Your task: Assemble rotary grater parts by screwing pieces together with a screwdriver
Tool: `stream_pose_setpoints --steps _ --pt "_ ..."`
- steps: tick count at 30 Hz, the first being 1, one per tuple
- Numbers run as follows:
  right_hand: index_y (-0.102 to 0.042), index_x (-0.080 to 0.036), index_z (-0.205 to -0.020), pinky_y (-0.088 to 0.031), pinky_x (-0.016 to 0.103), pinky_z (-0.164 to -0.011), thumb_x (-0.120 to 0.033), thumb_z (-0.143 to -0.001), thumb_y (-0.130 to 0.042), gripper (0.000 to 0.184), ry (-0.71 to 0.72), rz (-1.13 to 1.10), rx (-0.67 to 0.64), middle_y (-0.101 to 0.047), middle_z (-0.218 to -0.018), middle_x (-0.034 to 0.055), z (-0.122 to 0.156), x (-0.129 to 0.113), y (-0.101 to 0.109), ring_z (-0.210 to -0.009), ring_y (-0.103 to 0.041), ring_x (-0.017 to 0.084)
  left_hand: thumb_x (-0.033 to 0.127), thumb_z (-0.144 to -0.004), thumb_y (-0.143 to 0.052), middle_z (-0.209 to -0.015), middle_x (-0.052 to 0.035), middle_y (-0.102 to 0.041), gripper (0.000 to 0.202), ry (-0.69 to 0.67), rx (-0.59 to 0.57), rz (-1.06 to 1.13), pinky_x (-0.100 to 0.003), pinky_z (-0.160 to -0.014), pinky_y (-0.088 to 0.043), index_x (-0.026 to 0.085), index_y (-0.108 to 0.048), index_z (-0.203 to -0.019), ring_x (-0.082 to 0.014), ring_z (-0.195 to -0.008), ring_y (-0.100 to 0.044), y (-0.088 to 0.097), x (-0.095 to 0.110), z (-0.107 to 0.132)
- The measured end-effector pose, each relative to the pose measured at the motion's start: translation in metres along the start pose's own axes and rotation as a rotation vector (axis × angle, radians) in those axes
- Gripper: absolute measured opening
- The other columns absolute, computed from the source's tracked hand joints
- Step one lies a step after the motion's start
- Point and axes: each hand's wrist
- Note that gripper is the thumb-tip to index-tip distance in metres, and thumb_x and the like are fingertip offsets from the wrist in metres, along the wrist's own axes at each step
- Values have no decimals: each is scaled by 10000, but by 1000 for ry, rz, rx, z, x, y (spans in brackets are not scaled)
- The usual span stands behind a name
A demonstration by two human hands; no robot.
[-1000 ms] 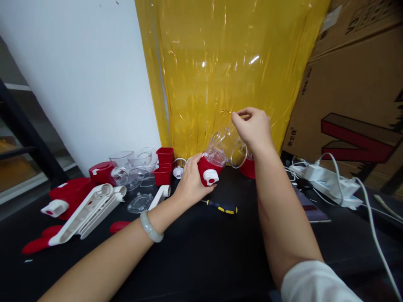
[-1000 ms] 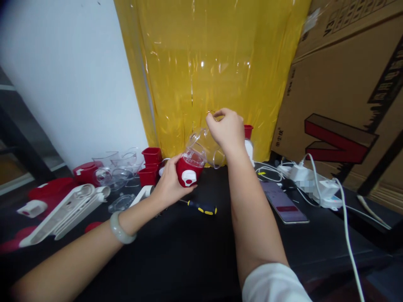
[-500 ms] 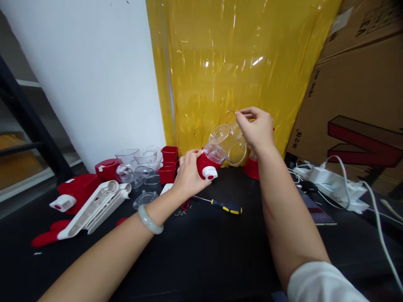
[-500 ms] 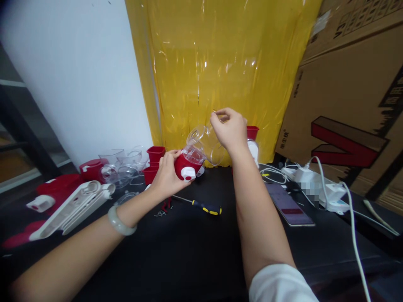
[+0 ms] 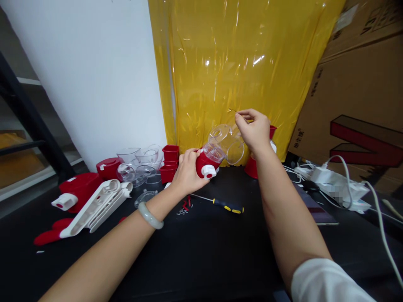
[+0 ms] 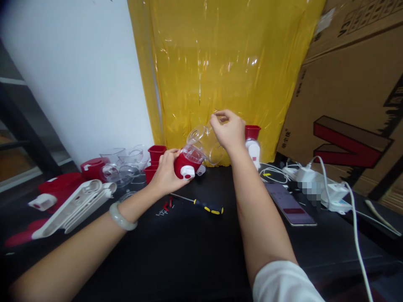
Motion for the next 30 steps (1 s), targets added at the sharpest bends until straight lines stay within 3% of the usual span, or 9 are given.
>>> stream_pose_setpoints --steps 4,8,10,12,15,18,21,24,30 --pt "-715 -164 -1154 -552 452 -872 -482 -939 -445 470 -15 -12 22 -721 -1010 108 0 3 -5 -906 -695 242 345 -687 -839 -1390 -156 -486 828 38 -8 -3 -536 -1107 -418 199 -385 -1364 -367 -1285 -498 -5 2 4" --pt "-737 -175 -1075 -567 443 -864 -454 -908 -512 396 -12 -91 65 -739 -984 98 -2 3 -7 -884 -707 238 401 -625 -905 -1500 -197 -416 1057 89 -25 44 -589 -1161 -357 183 -306 -1468 -414 -1398 -401 -5 -1 4" --pt "-743 -190 -1038 -582 436 -846 -452 -896 -545 358 58 -191 97 -742 -949 83 -3 6 -7 -868 -712 233 479 -515 -963 -1570 -226 -341 1252 94 -95 156 -619 -1215 -256 172 -274 -1515 -449 -1475 -295 -1 -8 -1" --pt "-747 -211 -1017 -599 421 -809 -458 -885 -580 326 159 -312 108 -740 -915 65 -3 9 -5 -841 -716 225 522 -411 -991 -1621 -254 -266 1406 112 -257 357 -624 -1232 -212 170 -249 -1553 -472 -1510 -230 5 -17 -7" --pt "-757 -232 -992 -615 384 -734 -456 -854 -645 287 252 -454 73 -744 -907 49 -1 8 -2 -797 -720 211 622 -592 -889 -1617 -235 -333 1172 239 -408 725 -597 -1211 -272 197 -338 -1536 -440 -1496 -314 12 -31 -13" --pt "-771 -239 -974 -619 354 -691 -456 -816 -698 279 273 -538 17 -754 -965 55 5 -3 0 -830 -724 211 675 -759 -751 -1569 -195 -452 894 340 -503 923 -557 -1200 -311 197 -471 -1460 -401 -1463 -399 17 -36 -14" --pt "-778 -245 -977 -619 335 -681 -478 -803 -719 296 292 -616 -60 -756 -990 52 12 -17 0 -857 -722 205 563 -753 -816 -1479 -147 -575 787 367 -695 965 -514 -1174 -367 206 -550 -1403 -377 -1389 -506 24 -33 -12" --pt "-778 -239 -978 -616 322 -676 -503 -799 -732 322 304 -686 -152 -758 -984 52 16 -26 0 -849 -725 197 471 -717 -862 -1452 -118 -608 777 380 -825 1015 -498 -1164 -383 218 -571 -1392 -368 -1384 -517 29 -27 -8" --pt "-778 -234 -941 -618 335 -709 -549 -783 -753 352 299 -757 -225 -761 -980 60 19 -31 -1 -865 -738 205 366 -653 -901 -1456 -122 -599 844 382 -902 1101 -494 -1190 -343 211 -547 -1404 -356 -1407 -492 23 -19 -2"
Point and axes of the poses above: each hand's wrist, its own z-axis away from the middle knuckle, its own y-axis out of the back of the hand, x = y × z
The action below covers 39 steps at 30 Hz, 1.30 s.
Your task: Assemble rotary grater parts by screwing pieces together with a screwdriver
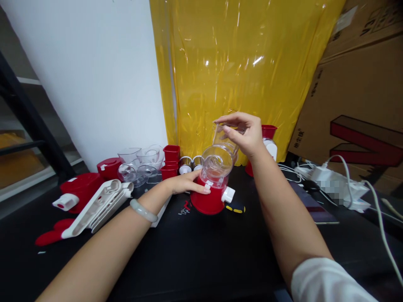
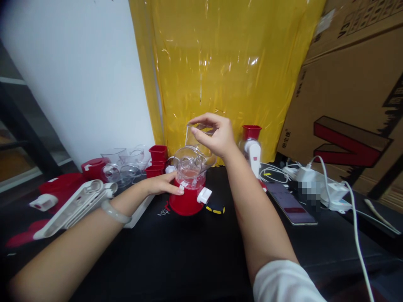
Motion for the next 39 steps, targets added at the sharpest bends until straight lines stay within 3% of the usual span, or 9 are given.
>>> stream_pose_setpoints --steps 9,17,26,35,39 --pt "-750 -243 -985 -622 393 -802 -642 -715 -781 483 -73 -48 36 -750 -1047 67 -2 14 -11 -967 -734 236 318 -628 -911 -1470 -159 -581 879 -45 46 109 -518 -1196 -318 182 -510 -1398 -364 -1412 -482 2 -15 -6" --pt "-683 -283 -1109 -571 494 -970 -639 -669 -821 582 -141 -120 -3 -707 -1153 68 -4 19 -11 -1109 -693 269 303 -615 -916 -1418 -161 -628 812 -36 83 176 -520 -1174 -346 167 -566 -1336 -371 -1365 -534 0 -11 -4" --pt "-633 -304 -1132 -524 512 -1039 -690 -639 -809 650 -135 -213 30 -693 -1176 68 -5 23 -18 -1147 -673 272 308 -628 -909 -1382 -157 -656 752 -118 111 115 -515 -1171 -345 159 -608 -1301 -368 -1329 -565 1 -7 -4" --pt "-599 -334 -1194 -552 470 -1010 -659 -748 -756 573 -122 -116 123 -656 -1248 79 -9 20 -19 -1249 -619 271 346 -642 -899 -1371 -144 -657 742 -204 270 67 -513 -1171 -346 172 -595 -1296 -372 -1336 -555 -12 3 -6" --pt "-552 -323 -1257 -580 429 -958 -696 -719 -763 688 -160 -107 108 -676 -1190 84 -12 24 -24 -1174 -661 259 360 -644 -906 -1367 -143 -656 735 -249 399 -23 -505 -1158 -368 172 -586 -1278 -361 -1312 -571 -10 9 -6"
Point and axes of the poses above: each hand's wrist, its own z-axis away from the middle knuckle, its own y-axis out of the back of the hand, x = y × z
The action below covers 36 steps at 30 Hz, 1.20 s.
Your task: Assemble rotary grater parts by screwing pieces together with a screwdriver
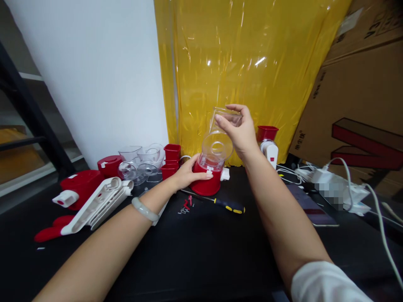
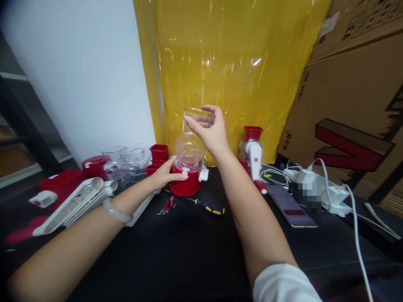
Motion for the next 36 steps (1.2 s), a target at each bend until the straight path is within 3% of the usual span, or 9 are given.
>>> stream_pose_setpoints --steps 5,17,28,36 --pt "-545 -280 -1237 -582 454 -950 -702 -613 -830 805 -99 -93 25 -715 -1095 78 -2 7 -4 -1073 -704 262 380 -627 -905 -1318 -132 -688 712 7 -10 24 -504 -1133 -390 174 -618 -1245 -361 -1266 -601 2 -2 0" --pt "-553 -315 -1240 -586 423 -919 -722 -655 -794 752 -43 -37 2 -713 -1102 66 1 2 -6 -1064 -698 243 353 -602 -925 -1363 -148 -665 779 10 -34 107 -508 -1157 -361 167 -592 -1281 -375 -1310 -571 -4 -6 0" --pt "-603 -322 -1241 -537 510 -1012 -794 -606 -764 808 -76 -163 -122 -740 -1139 78 3 2 6 -1094 -715 266 310 -587 -929 -1322 -136 -681 783 72 -120 176 -510 -1137 -385 181 -593 -1282 -378 -1321 -563 -3 -5 2" --pt "-623 -283 -1130 -515 544 -1056 -789 -546 -804 794 -144 -298 -173 -736 -1172 118 6 15 11 -1172 -684 296 321 -605 -904 -1271 -106 -713 731 189 -144 117 -479 -1074 -460 193 -617 -1265 -342 -1207 -651 14 -3 2"
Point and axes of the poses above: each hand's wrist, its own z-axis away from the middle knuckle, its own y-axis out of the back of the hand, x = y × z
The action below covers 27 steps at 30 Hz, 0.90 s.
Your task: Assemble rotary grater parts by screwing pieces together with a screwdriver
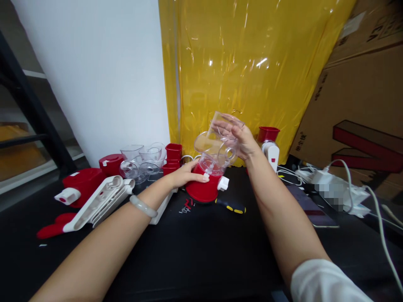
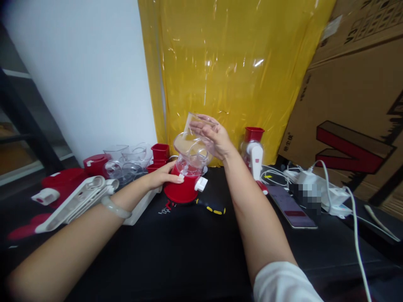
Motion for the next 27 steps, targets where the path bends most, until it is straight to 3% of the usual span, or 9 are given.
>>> stream_pose_setpoints --steps 10,16,22,27 --pt "-621 -304 -1146 -506 537 -1080 -722 -569 -828 742 -128 -174 21 -722 -1232 86 5 40 -8 -1267 -635 274 284 -648 -862 -1180 -101 -756 627 147 -72 -135 -448 -1023 -498 215 -685 -1245 -325 -1124 -693 50 31 23" --pt "-645 -314 -1136 -479 517 -1111 -705 -584 -830 701 -177 -221 34 -720 -1254 70 10 51 -11 -1294 -616 256 288 -615 -871 -1029 -87 -775 500 309 15 -166 -416 -881 -561 223 -734 -1092 -313 -946 -739 66 50 40" --pt "-629 -286 -1142 -476 507 -1118 -587 -560 -906 712 -257 -293 22 -746 -1179 66 14 63 -13 -1247 -650 255 344 -617 -871 -1036 -119 -764 497 414 86 -395 -364 -761 -588 193 -725 -1067 -321 -913 -740 82 70 56" --pt "-638 -291 -1103 -463 490 -1142 -558 -575 -920 655 -297 -343 54 -742 -1185 64 17 66 -12 -1311 -603 277 427 -663 -856 -1156 -92 -744 571 321 149 -553 -339 -811 -599 238 -670 -1168 -305 -1036 -718 86 90 67"
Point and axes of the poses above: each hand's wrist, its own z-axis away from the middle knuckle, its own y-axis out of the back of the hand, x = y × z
